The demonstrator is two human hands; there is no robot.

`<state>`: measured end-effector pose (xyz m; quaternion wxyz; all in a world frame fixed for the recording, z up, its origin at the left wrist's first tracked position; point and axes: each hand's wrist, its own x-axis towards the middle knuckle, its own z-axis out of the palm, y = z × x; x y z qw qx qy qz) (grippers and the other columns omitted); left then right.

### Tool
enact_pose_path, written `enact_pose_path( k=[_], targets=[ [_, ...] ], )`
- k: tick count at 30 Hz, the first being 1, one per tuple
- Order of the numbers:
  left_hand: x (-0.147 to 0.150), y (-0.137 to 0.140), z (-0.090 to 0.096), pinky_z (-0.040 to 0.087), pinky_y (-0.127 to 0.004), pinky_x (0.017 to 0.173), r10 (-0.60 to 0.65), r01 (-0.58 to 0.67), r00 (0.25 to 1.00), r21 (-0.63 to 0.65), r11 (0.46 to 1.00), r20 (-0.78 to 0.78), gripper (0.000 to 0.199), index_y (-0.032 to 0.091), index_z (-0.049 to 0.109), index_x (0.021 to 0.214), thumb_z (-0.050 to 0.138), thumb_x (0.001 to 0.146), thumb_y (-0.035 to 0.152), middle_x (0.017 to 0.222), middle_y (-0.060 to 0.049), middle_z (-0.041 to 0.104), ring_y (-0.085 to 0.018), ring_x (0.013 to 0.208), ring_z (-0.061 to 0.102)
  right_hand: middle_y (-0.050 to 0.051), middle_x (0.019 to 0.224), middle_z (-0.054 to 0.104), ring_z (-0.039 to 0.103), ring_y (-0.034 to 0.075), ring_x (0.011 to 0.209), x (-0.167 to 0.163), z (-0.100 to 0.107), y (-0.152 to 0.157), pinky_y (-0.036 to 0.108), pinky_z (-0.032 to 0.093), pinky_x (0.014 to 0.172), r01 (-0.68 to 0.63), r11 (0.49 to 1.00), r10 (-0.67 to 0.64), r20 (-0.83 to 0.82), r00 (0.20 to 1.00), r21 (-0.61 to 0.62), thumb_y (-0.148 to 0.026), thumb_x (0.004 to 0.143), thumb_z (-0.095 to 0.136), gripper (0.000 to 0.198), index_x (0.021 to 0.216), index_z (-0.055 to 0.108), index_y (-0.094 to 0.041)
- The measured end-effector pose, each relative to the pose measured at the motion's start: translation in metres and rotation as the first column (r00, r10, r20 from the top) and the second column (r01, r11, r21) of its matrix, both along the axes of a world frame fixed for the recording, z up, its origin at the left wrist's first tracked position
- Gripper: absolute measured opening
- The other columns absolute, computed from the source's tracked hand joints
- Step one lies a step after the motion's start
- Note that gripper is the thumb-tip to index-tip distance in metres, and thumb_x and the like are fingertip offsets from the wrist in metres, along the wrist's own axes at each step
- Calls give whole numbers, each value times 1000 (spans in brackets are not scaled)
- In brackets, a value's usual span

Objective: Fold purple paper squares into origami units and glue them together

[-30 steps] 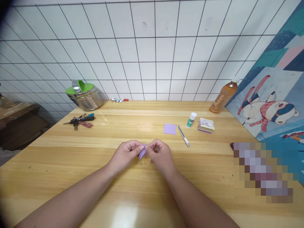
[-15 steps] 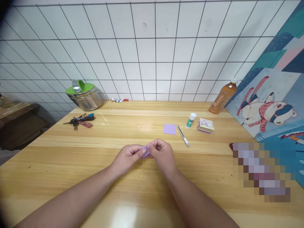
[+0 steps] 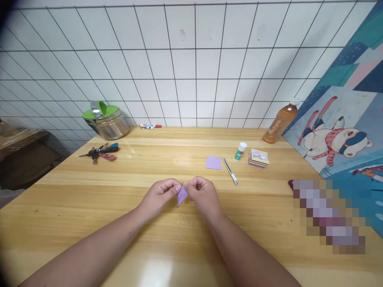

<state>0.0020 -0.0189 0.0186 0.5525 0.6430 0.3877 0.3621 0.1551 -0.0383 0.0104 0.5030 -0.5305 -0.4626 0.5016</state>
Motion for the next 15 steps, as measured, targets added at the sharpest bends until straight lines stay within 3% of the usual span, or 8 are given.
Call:
enact_pose_path(
  k=[6, 11, 15],
  targets=[
    [-4, 3, 1, 42, -25, 65, -48, 47, 998, -14, 999, -45, 32, 13, 62, 65, 55, 80, 40, 64, -1, 60, -14, 64, 54, -5, 49, 47, 40, 8, 47, 2, 1, 2, 21, 31, 48, -16, 1000, 15, -30, 999, -16, -33, 70, 63, 24, 56, 50, -17],
    [-5, 6, -4, 46, -30, 76, -75, 91, 994, -233, 968, 76, 42, 14, 65, 86, 47, 82, 51, 81, -7, 68, -17, 76, 62, -6, 47, 45, 37, 7, 45, 7, -1, 5, 20, 28, 46, 21, 999, -22, -37, 999, -26, -31, 69, 63, 25, 55, 48, -17],
    [-3, 6, -5, 46, -29, 73, -33, 33, 999, -129, 991, 4, 35, 13, 64, 78, 57, 77, 48, 78, -7, 67, -17, 74, 61, -6, 46, 45, 36, 6, 45, 6, -2, 3, 19, 28, 45, 4, 1000, -5, -22, 1000, -28, -31, 69, 64, 25, 55, 48, -17]
  ],
)
